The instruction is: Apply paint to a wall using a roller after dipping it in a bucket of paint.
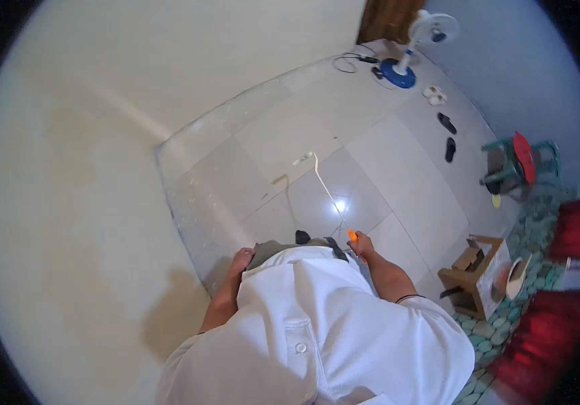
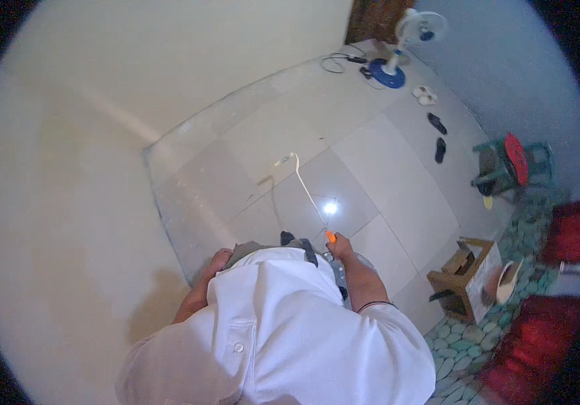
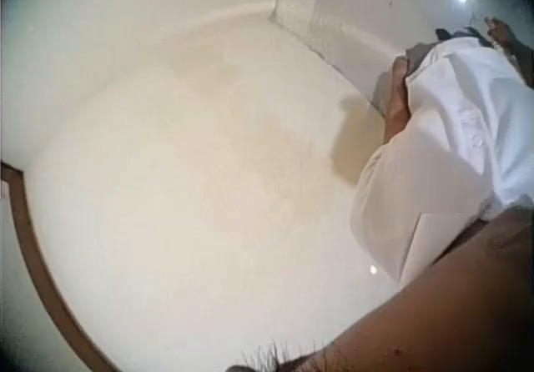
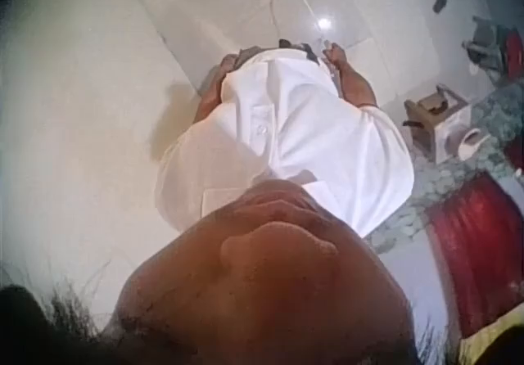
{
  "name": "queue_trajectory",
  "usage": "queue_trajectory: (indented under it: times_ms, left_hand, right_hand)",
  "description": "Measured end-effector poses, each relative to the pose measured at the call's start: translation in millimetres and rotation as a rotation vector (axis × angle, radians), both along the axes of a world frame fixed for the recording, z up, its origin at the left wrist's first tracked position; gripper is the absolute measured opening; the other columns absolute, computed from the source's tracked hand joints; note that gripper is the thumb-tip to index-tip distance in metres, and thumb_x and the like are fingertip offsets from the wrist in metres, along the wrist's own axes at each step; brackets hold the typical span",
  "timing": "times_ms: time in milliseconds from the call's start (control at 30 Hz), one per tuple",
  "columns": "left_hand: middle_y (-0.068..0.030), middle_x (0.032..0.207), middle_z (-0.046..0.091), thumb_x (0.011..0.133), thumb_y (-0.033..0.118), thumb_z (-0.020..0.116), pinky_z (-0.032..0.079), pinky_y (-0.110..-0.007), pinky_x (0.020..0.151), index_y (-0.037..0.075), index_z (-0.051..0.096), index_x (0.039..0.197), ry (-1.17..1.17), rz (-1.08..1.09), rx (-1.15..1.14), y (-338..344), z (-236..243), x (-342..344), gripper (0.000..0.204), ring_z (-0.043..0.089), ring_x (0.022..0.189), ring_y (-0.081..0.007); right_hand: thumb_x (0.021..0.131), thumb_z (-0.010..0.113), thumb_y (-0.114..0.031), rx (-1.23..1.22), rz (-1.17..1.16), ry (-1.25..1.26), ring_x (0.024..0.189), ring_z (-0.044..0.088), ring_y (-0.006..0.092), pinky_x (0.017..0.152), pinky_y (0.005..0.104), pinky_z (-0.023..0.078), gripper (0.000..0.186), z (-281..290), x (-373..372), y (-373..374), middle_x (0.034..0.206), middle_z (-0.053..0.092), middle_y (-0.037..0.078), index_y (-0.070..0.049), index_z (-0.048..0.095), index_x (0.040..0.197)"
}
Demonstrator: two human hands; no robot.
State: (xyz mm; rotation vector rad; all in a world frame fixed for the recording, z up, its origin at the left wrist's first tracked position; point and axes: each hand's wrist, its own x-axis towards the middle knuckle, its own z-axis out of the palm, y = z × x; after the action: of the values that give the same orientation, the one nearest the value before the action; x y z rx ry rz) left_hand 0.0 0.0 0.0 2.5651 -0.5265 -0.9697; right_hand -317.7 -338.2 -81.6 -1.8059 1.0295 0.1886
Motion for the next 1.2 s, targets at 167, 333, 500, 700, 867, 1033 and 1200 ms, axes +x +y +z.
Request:
queue_trajectory:
  times_ms: [167,333,500,700,867,1033,1200]
  left_hand:
    - [-0.0111,0.094,0.062,0.077,0.029,0.059,0.046,-0.031,0.078,0.006,0.060,0.098,0.237,-0.007,-0.041,-31,-70,209,0.032,0.058,0.088,-0.0198]
    - [-0.0107,0.088,0.061,0.078,0.027,0.058,0.047,-0.030,0.068,0.005,0.058,0.099,0.253,-0.209,0.058,-23,-109,386,0.031,0.056,0.074,-0.0177]
    - [-0.0064,0.073,0.056,0.079,0.023,0.055,0.043,-0.030,0.051,0.005,0.057,0.098,0.406,-0.253,0.062,-115,-185,441,0.026,0.049,0.060,-0.0156]
    - [-0.0049,0.067,0.053,0.079,0.023,0.054,0.041,-0.028,0.048,0.006,0.058,0.094,0.516,-0.611,0.139,-215,-260,511,0.023,0.048,0.056,-0.0144]
    - [-0.0158,0.100,0.059,0.077,0.029,0.058,0.044,-0.035,0.082,0.006,0.058,0.100,0.302,-0.898,0.157,-349,-268,517,0.033,0.056,0.095,-0.0285]
    - [-0.0161,0.101,0.060,0.077,0.028,0.059,0.044,-0.034,0.084,0.011,0.057,0.104,0.297,-1.120,0.124,-473,-253,414,0.032,0.056,0.097,-0.0285]
    - [-0.0140,0.099,0.061,0.077,0.024,0.059,0.045,-0.033,0.084,0.014,0.056,0.106,0.285,-1.321,0.191,-541,-243,379,0.030,0.057,0.094,-0.0277]
  right_hand:
    - [0.067,0.060,-0.026,-0.261,-0.319,-0.014,0.067,0.060,0.0319,0.063,0.0396,0.048,0.035,-90,125,92,0.075,0.061,0.018,-0.001,0.053,0.091]
    - [0.071,0.060,-0.026,-0.158,-0.562,0.055,0.060,0.061,0.0265,0.059,0.0380,0.048,0.036,-121,241,184,0.074,0.061,0.017,-0.001,0.053,0.095]
    - [0.069,0.059,-0.030,0.115,-0.870,0.275,0.095,0.055,0.0375,0.081,0.0428,0.044,0.042,-136,271,196,0.097,0.059,0.021,-0.006,0.053,0.104]
    - [0.070,0.059,-0.030,0.038,-0.989,0.380,0.093,0.055,0.0371,0.081,0.0428,0.044,0.043,-120,319,208,0.097,0.059,0.020,-0.006,0.054,0.105]
    - [0.070,0.060,-0.032,0.011,-1.134,0.421,0.087,0.057,0.0360,0.075,0.0423,0.045,0.039,-124,348,195,0.089,0.060,0.020,-0.005,0.057,0.097]
    - [0.072,0.059,-0.026,0.013,-1.421,0.346,0.087,0.057,0.0374,0.074,0.0445,0.044,0.032,-116,304,168,0.088,0.060,0.020,-0.007,0.058,0.097]
    - [0.074,0.058,-0.026,0.001,-1.579,0.244,0.088,0.057,0.0370,0.074,0.0445,0.045,0.031,-168,338,166,0.090,0.060,0.020,-0.008,0.057,0.099]
